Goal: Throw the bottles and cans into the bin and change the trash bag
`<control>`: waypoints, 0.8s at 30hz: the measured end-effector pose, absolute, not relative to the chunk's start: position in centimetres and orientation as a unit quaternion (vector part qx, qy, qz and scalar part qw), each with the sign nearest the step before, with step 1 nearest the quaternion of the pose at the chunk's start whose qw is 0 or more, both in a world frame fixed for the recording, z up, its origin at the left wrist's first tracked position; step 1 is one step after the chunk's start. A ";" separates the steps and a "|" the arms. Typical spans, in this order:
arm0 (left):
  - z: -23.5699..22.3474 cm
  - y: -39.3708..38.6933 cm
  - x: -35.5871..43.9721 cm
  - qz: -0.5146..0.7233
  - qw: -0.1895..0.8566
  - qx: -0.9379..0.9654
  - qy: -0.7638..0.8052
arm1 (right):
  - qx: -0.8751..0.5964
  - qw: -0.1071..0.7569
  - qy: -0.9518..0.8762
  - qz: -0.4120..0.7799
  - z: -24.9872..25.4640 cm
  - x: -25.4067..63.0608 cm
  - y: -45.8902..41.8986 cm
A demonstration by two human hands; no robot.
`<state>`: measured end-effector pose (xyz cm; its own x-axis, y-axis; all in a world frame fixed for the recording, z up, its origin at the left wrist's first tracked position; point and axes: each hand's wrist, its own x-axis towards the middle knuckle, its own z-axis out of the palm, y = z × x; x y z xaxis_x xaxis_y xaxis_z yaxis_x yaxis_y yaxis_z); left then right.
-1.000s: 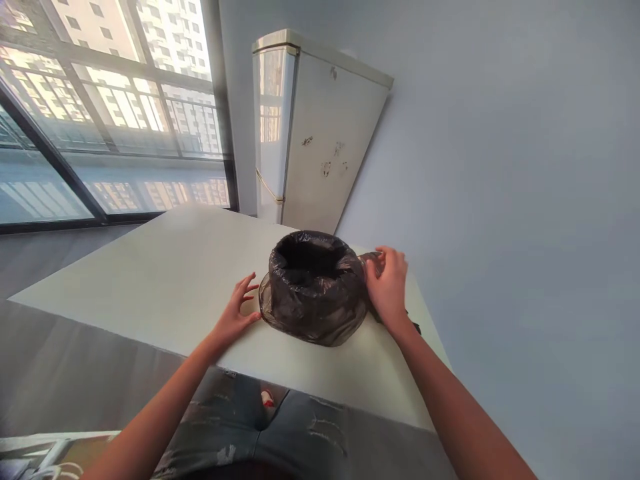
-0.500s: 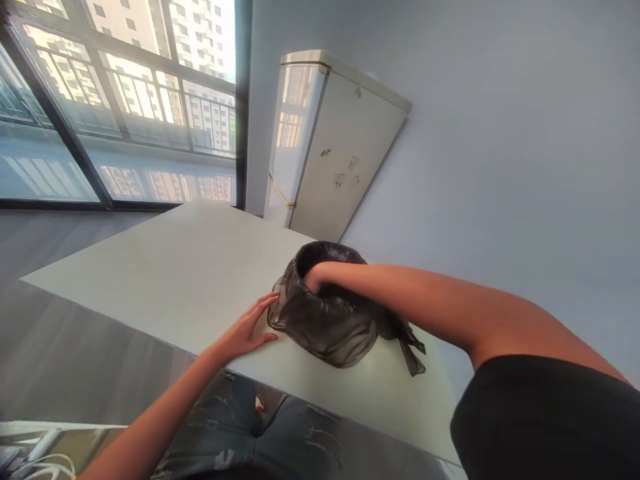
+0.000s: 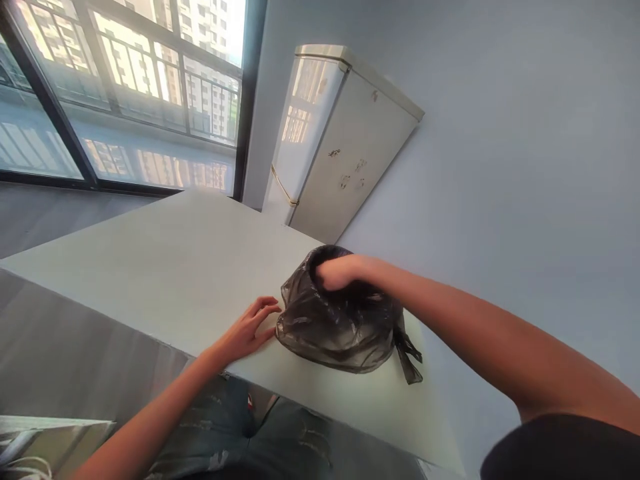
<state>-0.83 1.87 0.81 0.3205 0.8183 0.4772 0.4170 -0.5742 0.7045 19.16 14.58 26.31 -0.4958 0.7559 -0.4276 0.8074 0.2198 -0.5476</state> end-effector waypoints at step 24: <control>1.7 2.5 -1.0 0.407 0.233 0.761 0.448 | 0.447 -0.465 0.755 0.119 20.6 29.6 -2.3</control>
